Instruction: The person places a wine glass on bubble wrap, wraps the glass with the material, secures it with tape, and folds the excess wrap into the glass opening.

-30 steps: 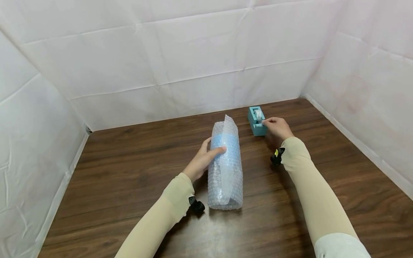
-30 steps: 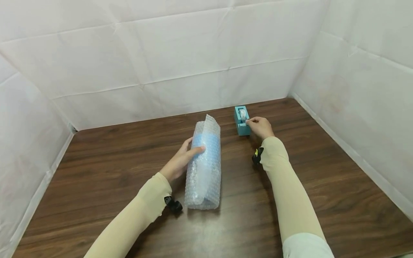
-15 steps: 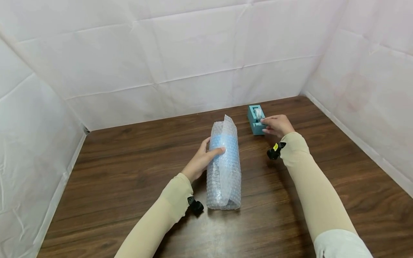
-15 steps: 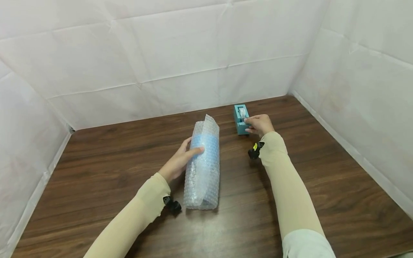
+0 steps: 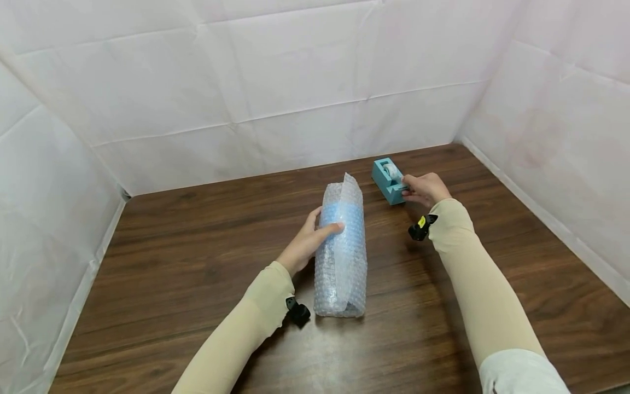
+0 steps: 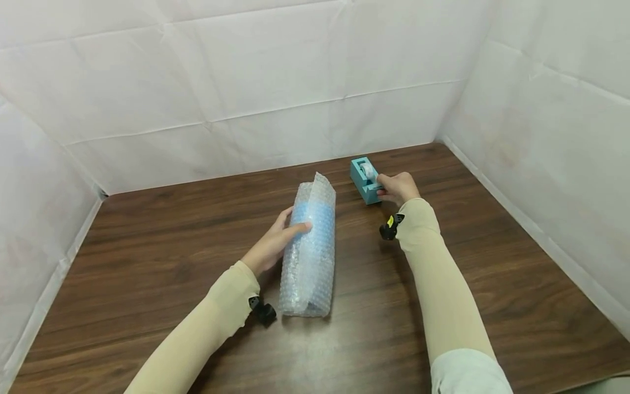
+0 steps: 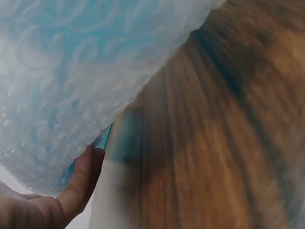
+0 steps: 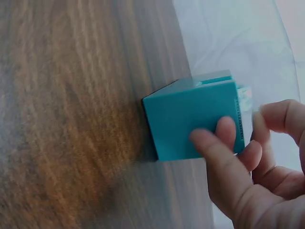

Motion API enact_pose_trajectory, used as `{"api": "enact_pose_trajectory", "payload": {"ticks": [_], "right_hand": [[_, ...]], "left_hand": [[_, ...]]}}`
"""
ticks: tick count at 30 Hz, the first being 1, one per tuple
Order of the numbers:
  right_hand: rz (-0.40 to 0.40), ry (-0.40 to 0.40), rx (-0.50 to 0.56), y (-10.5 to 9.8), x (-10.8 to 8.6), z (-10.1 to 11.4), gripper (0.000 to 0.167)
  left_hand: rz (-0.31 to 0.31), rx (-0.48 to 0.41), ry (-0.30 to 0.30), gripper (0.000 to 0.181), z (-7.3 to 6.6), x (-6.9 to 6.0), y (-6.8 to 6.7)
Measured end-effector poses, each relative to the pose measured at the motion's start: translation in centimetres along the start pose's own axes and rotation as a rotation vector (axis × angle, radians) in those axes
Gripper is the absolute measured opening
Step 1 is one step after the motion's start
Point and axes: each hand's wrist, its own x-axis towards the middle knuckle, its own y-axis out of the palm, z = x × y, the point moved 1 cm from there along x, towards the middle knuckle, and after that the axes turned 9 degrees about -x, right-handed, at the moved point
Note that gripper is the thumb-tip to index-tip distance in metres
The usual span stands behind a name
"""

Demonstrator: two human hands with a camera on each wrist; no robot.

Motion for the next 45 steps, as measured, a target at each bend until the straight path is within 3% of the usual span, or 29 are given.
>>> {"api": "enact_pose_trajectory", "payload": {"ticks": [7, 14, 20, 26, 35, 39, 42, 45], "right_hand": [[0.030, -0.015, 0.072, -0.5, 0.0, -1.0, 0.021], [0.038, -0.084, 0.050, -0.3, 0.2, -2.1, 0.048], [0.022, -0.148, 0.002, 0.2, 0.4, -2.9, 0.050], [-0.034, -0.226, -0.163, 0.8, 0.5, -3.2, 0.043], [-0.169, -0.332, -0.549, 0.5, 0.0, -1.9, 0.028], [-0.207, -0.423, -0.706, 0.4, 0.4, -1.5, 0.020], [-0.174, -0.465, -0.787, 0.4, 0.7, -2.1, 0.019], [-0.091, -0.431, -0.783, 0.1, 0.8, -2.7, 0.021]], "left_hand": [[0.010, 0.008, -0.002, 0.088, -0.1, 0.0, 0.4], [0.012, 0.015, -0.001, 0.088, -0.3, 0.2, 0.4], [-0.004, 0.016, -0.001, 0.087, -0.8, 0.1, 0.5], [0.006, 0.018, 0.005, 0.086, -0.8, 0.1, 0.5], [0.014, 0.018, 0.015, 0.085, -0.8, 0.3, 0.5], [0.006, 0.016, 0.028, 0.086, -0.8, 0.4, 0.5], [0.008, 0.016, 0.025, 0.085, -0.6, 0.3, 0.8], [0.015, 0.032, 0.012, 0.086, -0.5, 0.2, 1.0]]}}
